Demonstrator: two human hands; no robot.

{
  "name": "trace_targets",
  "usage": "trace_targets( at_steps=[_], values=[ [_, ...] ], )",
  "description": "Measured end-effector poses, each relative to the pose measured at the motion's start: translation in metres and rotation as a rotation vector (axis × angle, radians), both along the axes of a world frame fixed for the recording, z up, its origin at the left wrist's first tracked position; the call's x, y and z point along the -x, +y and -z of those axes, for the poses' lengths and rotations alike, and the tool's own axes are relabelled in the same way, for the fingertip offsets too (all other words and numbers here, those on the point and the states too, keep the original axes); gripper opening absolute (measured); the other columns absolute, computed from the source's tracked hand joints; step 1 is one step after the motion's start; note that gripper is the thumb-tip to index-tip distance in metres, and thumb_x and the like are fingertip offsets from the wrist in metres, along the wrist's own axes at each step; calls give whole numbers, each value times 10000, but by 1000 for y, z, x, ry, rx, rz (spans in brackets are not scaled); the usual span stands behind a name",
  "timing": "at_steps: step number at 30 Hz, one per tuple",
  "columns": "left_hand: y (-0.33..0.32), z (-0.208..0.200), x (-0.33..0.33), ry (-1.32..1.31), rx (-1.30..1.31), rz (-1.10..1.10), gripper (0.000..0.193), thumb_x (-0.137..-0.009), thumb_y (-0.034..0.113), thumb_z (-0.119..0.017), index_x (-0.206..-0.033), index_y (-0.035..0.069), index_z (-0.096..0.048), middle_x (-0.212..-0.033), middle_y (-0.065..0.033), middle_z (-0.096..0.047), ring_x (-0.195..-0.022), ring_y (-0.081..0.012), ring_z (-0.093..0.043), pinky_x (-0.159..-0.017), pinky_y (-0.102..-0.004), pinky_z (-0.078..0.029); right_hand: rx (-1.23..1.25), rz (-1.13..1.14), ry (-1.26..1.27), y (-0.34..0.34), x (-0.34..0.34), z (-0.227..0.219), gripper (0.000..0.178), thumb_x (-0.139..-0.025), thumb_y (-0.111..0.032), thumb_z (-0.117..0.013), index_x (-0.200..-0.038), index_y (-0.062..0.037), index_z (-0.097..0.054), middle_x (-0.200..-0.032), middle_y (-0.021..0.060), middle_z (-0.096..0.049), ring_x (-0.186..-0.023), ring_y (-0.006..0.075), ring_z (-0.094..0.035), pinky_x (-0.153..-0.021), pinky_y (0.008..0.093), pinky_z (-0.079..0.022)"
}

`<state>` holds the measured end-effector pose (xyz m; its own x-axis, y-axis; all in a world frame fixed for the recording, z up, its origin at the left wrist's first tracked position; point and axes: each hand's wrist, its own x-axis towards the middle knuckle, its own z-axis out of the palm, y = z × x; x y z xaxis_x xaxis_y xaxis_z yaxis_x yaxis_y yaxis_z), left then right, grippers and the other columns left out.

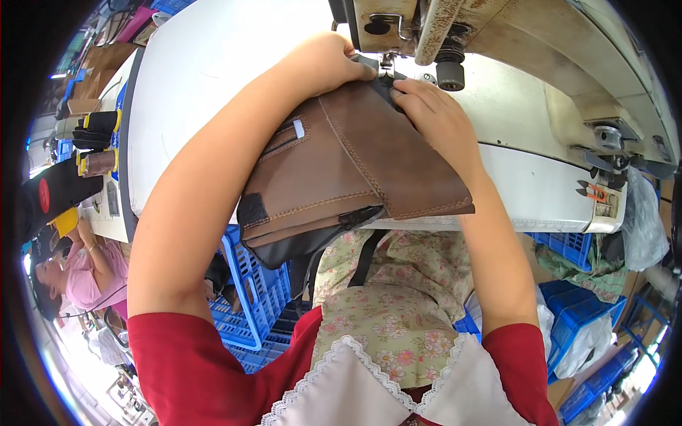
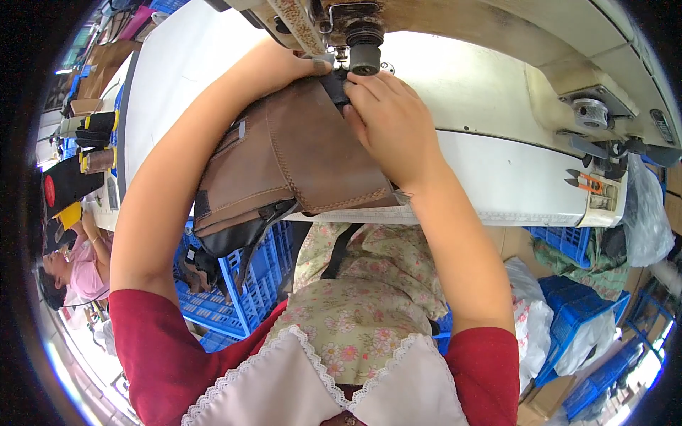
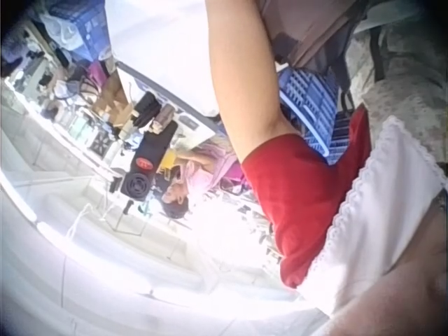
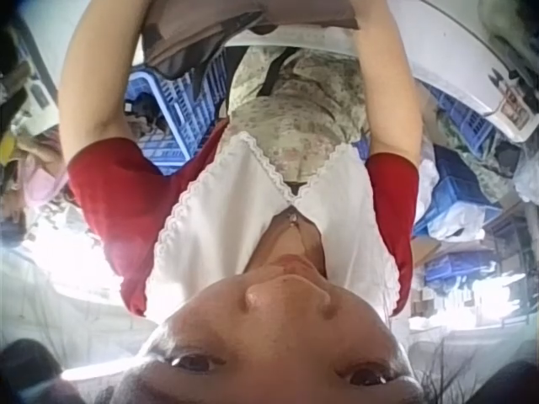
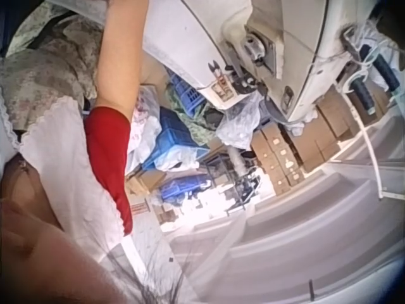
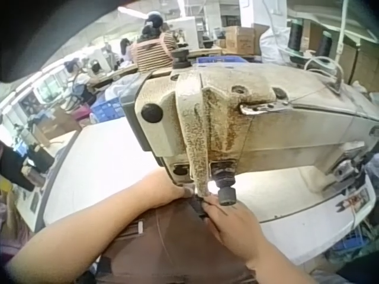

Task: Stitching leather components of a shoe upper using an industrial sewing machine and trimming thread with snips.

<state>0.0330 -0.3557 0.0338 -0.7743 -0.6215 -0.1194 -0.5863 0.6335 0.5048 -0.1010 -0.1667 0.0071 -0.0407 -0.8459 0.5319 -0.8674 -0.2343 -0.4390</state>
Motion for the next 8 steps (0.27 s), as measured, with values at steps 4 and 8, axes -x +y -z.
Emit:
trace_targets(
  at_steps=[4, 8],
  values=[
    [3, -4, 1, -34, -16, -47, 450, -740, 469, -763, -813, 27, -723, -703, -130, -670, -642, -242, -636, -628, -374, -488, 8, -3, -3, -1, 1, 2, 258, -794, -78, -699, -1039, -16, -648, -1099, 106, -676, -1036, 301, -619, -932, 413, -498],
    [4, -4, 1, -46, -20, -56, 444, -742, 473, -759, -824, 38, -731, -716, -128, -680, -652, -239, -644, -639, -368, -493, -3, -10, 13, -1, 2, 6, 274, -796, -78, -698, -1057, -19, -641, -1114, 113, -673, -1042, 304, -617, -938, 411, -499]
  ],
)
